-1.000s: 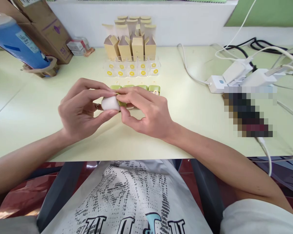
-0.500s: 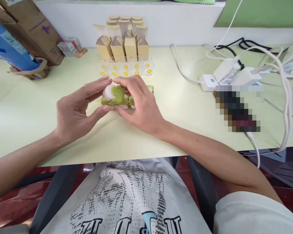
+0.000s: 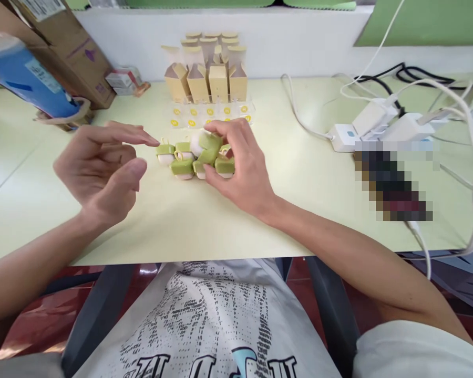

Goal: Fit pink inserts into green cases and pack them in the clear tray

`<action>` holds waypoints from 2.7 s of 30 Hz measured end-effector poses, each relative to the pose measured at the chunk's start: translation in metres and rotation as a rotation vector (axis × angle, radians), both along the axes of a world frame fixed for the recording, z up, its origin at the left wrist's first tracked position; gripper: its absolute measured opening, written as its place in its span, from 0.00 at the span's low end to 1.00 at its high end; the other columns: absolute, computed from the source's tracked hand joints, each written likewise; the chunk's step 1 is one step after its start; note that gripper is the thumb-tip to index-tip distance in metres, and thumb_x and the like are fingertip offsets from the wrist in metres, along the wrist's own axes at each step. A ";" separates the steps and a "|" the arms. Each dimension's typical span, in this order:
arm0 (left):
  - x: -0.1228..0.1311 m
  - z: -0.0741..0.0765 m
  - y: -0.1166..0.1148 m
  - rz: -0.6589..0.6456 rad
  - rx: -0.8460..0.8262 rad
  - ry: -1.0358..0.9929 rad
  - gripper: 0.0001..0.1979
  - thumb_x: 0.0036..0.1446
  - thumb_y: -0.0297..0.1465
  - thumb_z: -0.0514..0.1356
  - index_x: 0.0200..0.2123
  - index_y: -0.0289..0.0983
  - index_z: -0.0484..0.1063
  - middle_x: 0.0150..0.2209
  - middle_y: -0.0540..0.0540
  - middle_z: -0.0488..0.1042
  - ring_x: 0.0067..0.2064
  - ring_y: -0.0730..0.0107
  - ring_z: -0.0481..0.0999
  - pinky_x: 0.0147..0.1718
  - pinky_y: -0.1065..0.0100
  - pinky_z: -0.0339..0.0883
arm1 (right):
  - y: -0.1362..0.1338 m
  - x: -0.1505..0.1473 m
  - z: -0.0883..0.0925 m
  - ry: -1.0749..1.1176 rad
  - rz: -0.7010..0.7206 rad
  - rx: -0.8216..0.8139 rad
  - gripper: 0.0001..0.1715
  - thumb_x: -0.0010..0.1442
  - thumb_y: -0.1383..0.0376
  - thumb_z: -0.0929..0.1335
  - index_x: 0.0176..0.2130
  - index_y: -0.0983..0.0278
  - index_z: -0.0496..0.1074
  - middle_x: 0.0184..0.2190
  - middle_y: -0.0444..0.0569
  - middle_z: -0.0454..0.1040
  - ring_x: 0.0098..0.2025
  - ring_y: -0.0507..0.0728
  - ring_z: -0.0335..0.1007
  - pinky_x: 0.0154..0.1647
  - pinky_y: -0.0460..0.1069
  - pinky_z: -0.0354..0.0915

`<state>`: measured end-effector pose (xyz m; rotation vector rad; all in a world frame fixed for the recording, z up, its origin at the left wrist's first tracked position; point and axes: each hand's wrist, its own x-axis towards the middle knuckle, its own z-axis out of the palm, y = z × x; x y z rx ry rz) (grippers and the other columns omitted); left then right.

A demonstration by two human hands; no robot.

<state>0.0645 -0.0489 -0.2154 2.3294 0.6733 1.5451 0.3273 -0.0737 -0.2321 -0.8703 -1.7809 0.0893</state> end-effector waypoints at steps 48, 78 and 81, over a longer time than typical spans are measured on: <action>-0.058 0.048 0.048 0.039 -0.409 0.725 0.25 0.66 0.58 0.70 0.42 0.41 0.83 0.45 0.42 0.89 0.44 0.55 0.90 0.46 0.59 0.86 | 0.036 0.054 0.020 0.043 -0.143 0.147 0.13 0.64 0.70 0.72 0.36 0.51 0.84 0.32 0.45 0.85 0.30 0.57 0.80 0.27 0.54 0.75; -0.019 -0.029 0.183 0.326 -0.928 -0.370 0.25 0.84 0.48 0.53 0.75 0.48 0.70 0.84 0.45 0.66 0.88 0.64 0.59 0.86 0.59 0.54 | 0.192 0.089 -0.044 0.269 -0.357 -0.522 0.22 0.67 0.53 0.68 0.58 0.53 0.70 0.67 0.57 0.79 0.69 0.67 0.78 0.78 0.69 0.70; -0.005 -0.028 0.199 0.284 -0.934 -0.397 0.29 0.84 0.46 0.52 0.81 0.50 0.64 0.88 0.49 0.58 0.90 0.67 0.53 0.88 0.58 0.48 | 0.221 0.083 -0.045 0.161 -0.329 -0.513 0.25 0.69 0.50 0.63 0.62 0.53 0.68 0.67 0.60 0.77 0.68 0.69 0.77 0.74 0.72 0.74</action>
